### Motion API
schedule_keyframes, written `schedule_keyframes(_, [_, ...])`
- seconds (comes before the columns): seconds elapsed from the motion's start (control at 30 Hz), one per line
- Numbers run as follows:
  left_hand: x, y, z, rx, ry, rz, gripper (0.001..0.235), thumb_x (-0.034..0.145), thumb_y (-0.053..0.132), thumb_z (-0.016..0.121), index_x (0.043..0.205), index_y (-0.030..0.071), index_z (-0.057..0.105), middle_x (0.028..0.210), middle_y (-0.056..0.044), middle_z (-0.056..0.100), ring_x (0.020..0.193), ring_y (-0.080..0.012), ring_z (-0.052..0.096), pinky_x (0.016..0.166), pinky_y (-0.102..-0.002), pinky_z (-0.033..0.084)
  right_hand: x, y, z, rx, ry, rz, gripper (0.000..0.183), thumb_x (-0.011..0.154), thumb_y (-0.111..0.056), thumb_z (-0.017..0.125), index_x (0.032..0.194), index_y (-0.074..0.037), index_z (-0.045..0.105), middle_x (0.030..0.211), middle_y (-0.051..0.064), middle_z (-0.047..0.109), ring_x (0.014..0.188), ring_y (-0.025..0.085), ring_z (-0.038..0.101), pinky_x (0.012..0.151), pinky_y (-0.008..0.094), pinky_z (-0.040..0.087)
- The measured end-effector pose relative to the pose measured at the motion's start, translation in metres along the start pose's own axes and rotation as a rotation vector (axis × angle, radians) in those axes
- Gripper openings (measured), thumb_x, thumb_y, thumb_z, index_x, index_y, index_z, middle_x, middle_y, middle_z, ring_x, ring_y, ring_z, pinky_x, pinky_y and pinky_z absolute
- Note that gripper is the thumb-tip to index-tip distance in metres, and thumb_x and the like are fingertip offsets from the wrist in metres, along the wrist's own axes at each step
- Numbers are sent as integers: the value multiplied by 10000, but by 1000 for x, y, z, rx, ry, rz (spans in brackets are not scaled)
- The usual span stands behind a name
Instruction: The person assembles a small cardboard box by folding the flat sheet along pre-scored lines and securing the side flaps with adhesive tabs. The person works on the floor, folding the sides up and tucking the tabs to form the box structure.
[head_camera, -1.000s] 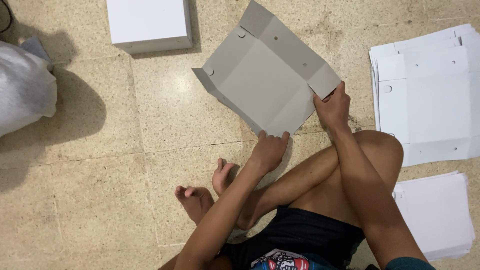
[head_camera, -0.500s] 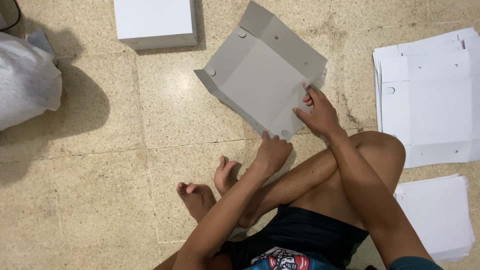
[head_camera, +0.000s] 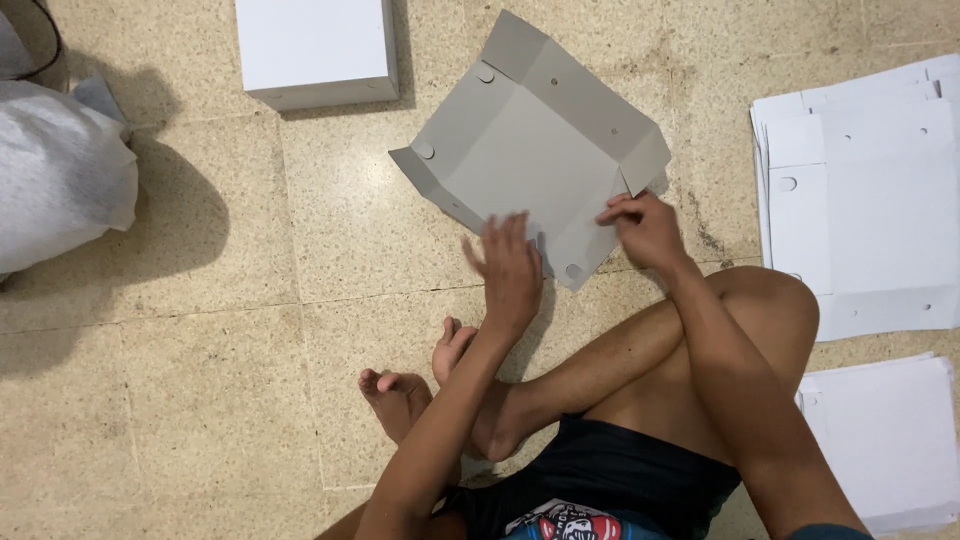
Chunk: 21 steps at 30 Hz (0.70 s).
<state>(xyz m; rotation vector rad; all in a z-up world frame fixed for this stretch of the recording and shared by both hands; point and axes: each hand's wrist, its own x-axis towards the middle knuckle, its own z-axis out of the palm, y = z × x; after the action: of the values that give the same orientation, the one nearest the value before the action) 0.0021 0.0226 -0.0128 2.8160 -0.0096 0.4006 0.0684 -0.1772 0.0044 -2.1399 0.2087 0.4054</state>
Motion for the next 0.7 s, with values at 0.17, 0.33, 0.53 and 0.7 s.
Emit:
schedule_keyframes(0.17, [-18, 1, 34, -634, 160, -448, 601, 996, 223, 604, 1484, 102, 274, 1534, -191, 123, 1413, -405, 117, 1162, -578, 83, 25, 43, -8, 133, 190, 107, 284, 945, -1, 492, 779, -86, 706, 986, 145, 737, 802, 181, 717, 717, 279, 584])
schedule_keyframes(0.33, [-11, 5, 26, -1025, 3, -812, 717, 1013, 159, 534, 1539, 39, 62, 1480, -281, 231, 1256, -455, 393, 1036, -617, 347, 45, 80, -14, 62, 363, 85, 264, 931, -11, 510, 766, -115, 688, 759, 100, 710, 614, 150, 680, 534, 252, 531])
schedule_keyframes(0.53, [-5, -14, 35, -1006, -110, -905, 437, 1053, 128, 422, 1488, 81, 431, 1330, -177, 547, 1259, -348, 561, 1044, -489, 438, 22, 16, -21, 188, 371, -89, 444, 1015, 26, 593, 1399, 71, 374, 1204, 256, 510, 1118, 331, 606, 908, 432, 588])
schedule_keyframes(0.7, [23, -34, 2, -989, -240, -727, 472, 1010, 51, 395, 1461, -83, 362, 1333, -394, 479, 1261, -583, 470, 1028, -659, 425, 19, 8, -24, 283, 216, -150, 755, 1039, -8, 693, 1565, 10, 153, 1498, 262, 387, 1406, 370, 435, 1180, 420, 471])
